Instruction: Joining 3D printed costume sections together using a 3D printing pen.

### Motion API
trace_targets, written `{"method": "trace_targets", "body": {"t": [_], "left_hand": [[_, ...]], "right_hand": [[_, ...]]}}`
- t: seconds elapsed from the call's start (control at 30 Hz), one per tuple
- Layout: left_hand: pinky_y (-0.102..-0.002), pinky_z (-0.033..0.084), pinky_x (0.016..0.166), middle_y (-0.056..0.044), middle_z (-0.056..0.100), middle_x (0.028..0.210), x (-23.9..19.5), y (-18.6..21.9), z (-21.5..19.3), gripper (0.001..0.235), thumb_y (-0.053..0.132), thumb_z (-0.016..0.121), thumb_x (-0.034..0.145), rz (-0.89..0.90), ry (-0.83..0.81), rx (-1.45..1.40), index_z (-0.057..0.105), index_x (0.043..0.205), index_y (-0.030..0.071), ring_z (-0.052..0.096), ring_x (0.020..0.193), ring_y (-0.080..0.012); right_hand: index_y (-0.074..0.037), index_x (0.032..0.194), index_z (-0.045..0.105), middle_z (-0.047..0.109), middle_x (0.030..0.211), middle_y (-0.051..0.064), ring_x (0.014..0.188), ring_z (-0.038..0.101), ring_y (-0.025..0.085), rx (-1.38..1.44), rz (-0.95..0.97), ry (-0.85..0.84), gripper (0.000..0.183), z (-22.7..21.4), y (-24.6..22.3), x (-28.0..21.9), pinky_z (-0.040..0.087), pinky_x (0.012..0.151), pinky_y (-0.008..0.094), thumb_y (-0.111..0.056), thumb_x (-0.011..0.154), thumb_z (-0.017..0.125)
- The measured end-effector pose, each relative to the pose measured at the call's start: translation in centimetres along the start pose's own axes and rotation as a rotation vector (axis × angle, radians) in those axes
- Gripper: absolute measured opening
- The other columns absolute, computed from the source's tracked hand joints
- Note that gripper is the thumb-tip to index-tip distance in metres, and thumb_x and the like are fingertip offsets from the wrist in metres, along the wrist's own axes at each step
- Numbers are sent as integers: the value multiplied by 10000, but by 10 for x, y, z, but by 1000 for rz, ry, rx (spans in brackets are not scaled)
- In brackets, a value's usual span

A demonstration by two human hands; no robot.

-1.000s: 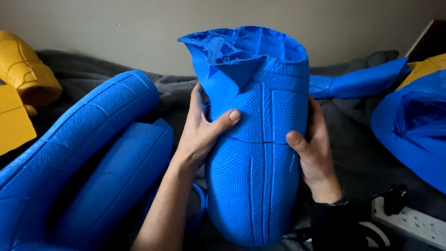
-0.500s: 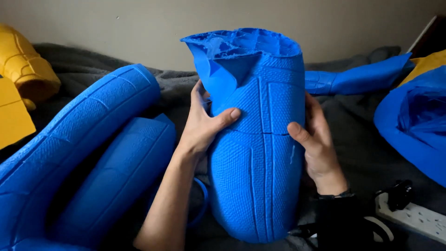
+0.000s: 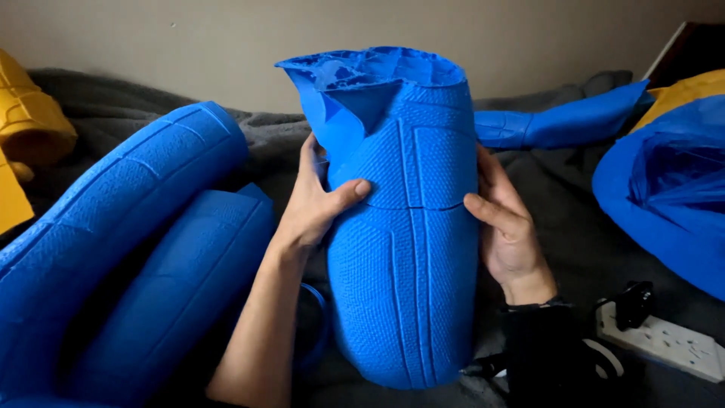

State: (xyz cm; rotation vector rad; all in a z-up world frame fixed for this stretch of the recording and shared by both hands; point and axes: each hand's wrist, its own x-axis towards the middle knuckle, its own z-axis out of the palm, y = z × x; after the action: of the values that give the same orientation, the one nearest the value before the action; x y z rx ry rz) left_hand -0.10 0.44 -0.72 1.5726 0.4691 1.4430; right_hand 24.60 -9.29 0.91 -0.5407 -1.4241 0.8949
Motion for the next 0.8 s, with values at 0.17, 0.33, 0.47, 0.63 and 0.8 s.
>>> {"method": "trace_targets", "body": {"t": [0.17, 0.33, 0.47, 0.63, 0.8], "left_hand": [[-475, 344, 1222, -264, 400, 1594, -2, -1, 1, 1342, 460, 914, 660, 44, -25, -61, 123, 1635, -13, 436, 1471, -375], [-484, 322, 1244, -255, 344, 1644, -3, 1, -2, 1507, 544, 990, 631, 111, -41, -4, 34, 1665, 7, 375, 1532, -381], [-478, 275, 1277, -259, 327, 1679, -1, 5, 0, 1465, 514, 947, 622, 103, -42, 28, 68, 1675, -1, 334, 1569, -381], [-480, 279, 1277, -244, 316, 1686, -2, 7, -1, 1447, 498, 937, 623, 98, -45, 44, 77, 1676, 4, 334, 1569, -376], [-476, 287, 1272, -238, 334, 1665, -4, 12, 2, 1460, 486, 945, 616, 128, -27, 23, 56, 1676, 22, 346, 1555, -372]], "right_hand": [[-2, 1626, 284, 415, 1622, 165, 1510, 380, 286, 2, 8, 21, 875, -2, 0, -2, 238, 1275, 415, -256, 889, 682], [17, 1620, 291, 412, 1624, 175, 1513, 379, 293, 16, -12, 22, 879, -6, 4, -2, 232, 1281, 417, -241, 879, 685], [15, 1618, 284, 414, 1619, 179, 1506, 384, 298, 34, -9, 29, 885, -3, 1, -1, 241, 1277, 425, -243, 874, 688], [25, 1621, 278, 398, 1632, 192, 1517, 375, 310, -5, -11, 40, 897, 0, 0, -1, 253, 1278, 435, -263, 868, 671], [-2, 1645, 234, 299, 1702, 170, 1591, 290, 312, -235, -252, 108, 901, 1, -4, 15, 217, 1321, 437, -287, 928, 699]]}}
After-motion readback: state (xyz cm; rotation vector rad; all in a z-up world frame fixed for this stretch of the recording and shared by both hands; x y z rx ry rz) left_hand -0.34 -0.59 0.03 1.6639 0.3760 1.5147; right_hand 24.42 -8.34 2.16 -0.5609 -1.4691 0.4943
